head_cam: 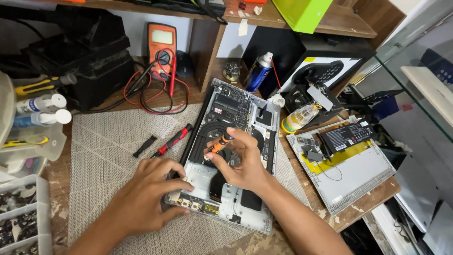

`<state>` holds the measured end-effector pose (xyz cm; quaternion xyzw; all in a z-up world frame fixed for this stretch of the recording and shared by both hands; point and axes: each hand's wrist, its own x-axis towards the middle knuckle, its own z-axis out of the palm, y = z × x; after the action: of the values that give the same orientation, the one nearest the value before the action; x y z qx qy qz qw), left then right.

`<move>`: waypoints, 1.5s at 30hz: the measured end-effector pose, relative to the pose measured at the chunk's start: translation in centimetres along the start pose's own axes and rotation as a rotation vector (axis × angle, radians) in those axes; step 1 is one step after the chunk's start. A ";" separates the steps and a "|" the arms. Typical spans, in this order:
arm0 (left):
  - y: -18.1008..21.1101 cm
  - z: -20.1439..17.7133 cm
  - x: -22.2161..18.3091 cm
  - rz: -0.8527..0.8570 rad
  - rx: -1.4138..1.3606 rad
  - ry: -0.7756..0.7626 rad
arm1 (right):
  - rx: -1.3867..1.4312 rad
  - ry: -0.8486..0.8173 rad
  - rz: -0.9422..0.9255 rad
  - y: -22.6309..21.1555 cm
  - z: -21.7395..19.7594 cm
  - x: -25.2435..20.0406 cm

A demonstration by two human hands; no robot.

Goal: Fastening screws on a laptop motherboard using a precision screwdriver during a repair process.

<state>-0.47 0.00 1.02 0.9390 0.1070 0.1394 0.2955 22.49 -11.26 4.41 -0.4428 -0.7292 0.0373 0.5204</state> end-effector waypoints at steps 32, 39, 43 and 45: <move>0.3 0.9 -0.1 0.171 0.198 0.563 | -0.216 -0.097 0.129 0.7 -0.3 -0.3; 2.2 0.2 0.3 0.333 0.177 0.135 | -0.156 -0.078 0.134 0.1 -0.4 0.2; 2.6 0.0 0.3 0.315 0.165 0.098 | -0.199 -0.068 0.156 0.2 -0.5 -0.2; 2.8 0.0 0.3 0.312 0.175 0.111 | -0.209 -0.062 0.120 0.3 -0.5 -0.3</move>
<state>0.16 -2.13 2.71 0.9572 -0.0122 0.2254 0.1809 23.13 -11.46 4.28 -0.5362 -0.7170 0.0062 0.4454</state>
